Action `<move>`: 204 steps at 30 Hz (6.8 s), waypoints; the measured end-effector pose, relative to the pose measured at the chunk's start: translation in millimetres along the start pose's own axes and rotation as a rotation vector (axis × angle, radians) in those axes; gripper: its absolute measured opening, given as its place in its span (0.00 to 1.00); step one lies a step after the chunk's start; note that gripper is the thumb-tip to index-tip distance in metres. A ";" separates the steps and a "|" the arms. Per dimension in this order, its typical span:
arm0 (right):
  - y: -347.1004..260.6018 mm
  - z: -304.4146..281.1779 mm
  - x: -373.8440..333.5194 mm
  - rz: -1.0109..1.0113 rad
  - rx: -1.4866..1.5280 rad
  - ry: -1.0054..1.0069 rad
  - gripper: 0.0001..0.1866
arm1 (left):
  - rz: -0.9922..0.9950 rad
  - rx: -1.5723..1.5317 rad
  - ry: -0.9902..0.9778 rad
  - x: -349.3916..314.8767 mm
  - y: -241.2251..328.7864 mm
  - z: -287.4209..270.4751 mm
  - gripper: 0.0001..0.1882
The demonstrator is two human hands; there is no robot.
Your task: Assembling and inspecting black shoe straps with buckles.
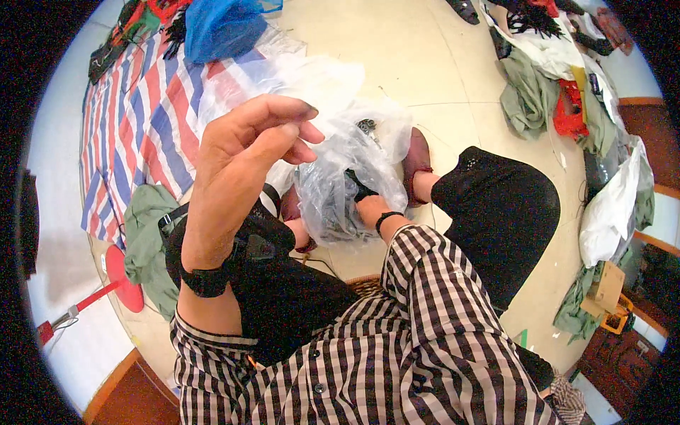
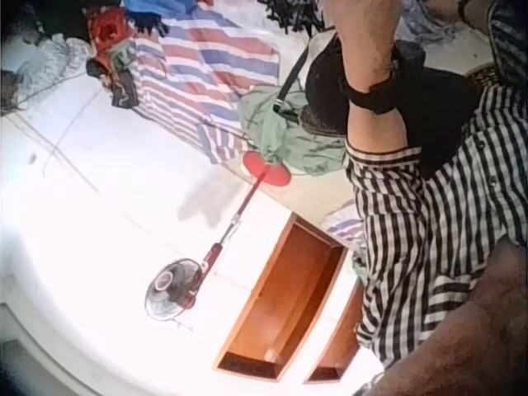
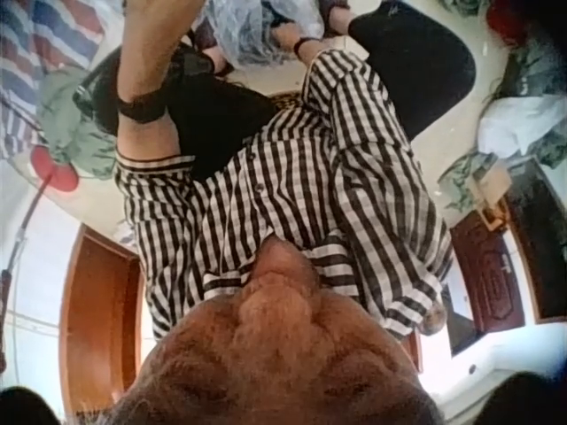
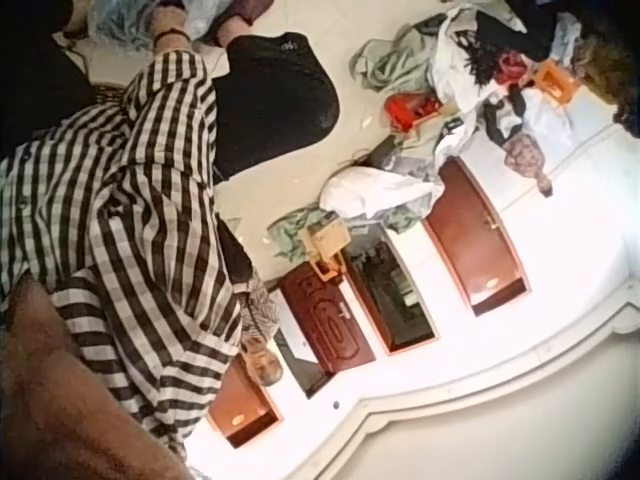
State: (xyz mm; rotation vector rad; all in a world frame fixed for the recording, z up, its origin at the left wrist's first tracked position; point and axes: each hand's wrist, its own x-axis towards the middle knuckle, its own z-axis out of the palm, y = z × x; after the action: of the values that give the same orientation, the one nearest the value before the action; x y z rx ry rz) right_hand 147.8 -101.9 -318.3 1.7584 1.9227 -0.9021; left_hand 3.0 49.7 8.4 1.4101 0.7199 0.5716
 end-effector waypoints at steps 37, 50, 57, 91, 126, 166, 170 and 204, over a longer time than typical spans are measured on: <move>-5.1 -257.6 -112.9 -0.245 1.338 0.566 0.06 | -0.071 0.058 -0.164 18.5 -60.4 2.2 0.33; -30.8 -272.7 -141.1 -0.370 1.370 0.593 0.12 | -0.035 0.082 -0.029 6.8 -36.0 35.1 0.09; -13.0 -278.9 -140.3 -0.485 1.746 0.398 0.18 | -0.140 -0.065 -0.160 -3.6 -16.0 30.1 0.09; 20.3 -298.1 -62.6 -0.236 1.297 0.544 0.12 | -0.102 -0.289 0.092 -15.9 -1.0 -1.8 0.13; 88.8 -159.6 33.1 0.330 0.193 0.742 0.06 | -0.226 -0.511 0.224 -24.1 15.1 -18.6 0.11; 118.8 -60.3 104.4 0.169 0.606 0.595 0.08 | -0.355 -0.659 0.088 -25.1 17.4 -13.8 0.13; 118.4 -3.3 111.1 0.255 0.384 0.402 0.12 | -0.381 -0.693 0.011 -21.7 20.8 -20.6 0.14; 130.7 -63.3 126.0 0.271 1.706 0.320 0.11 | -0.300 -0.769 -0.062 -18.8 3.8 -12.5 0.10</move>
State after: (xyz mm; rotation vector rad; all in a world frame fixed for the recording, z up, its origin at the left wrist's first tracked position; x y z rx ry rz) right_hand 266.7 34.9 -382.5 2.9042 0.6477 -2.6328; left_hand -18.6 44.5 14.0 0.5903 0.5574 0.4876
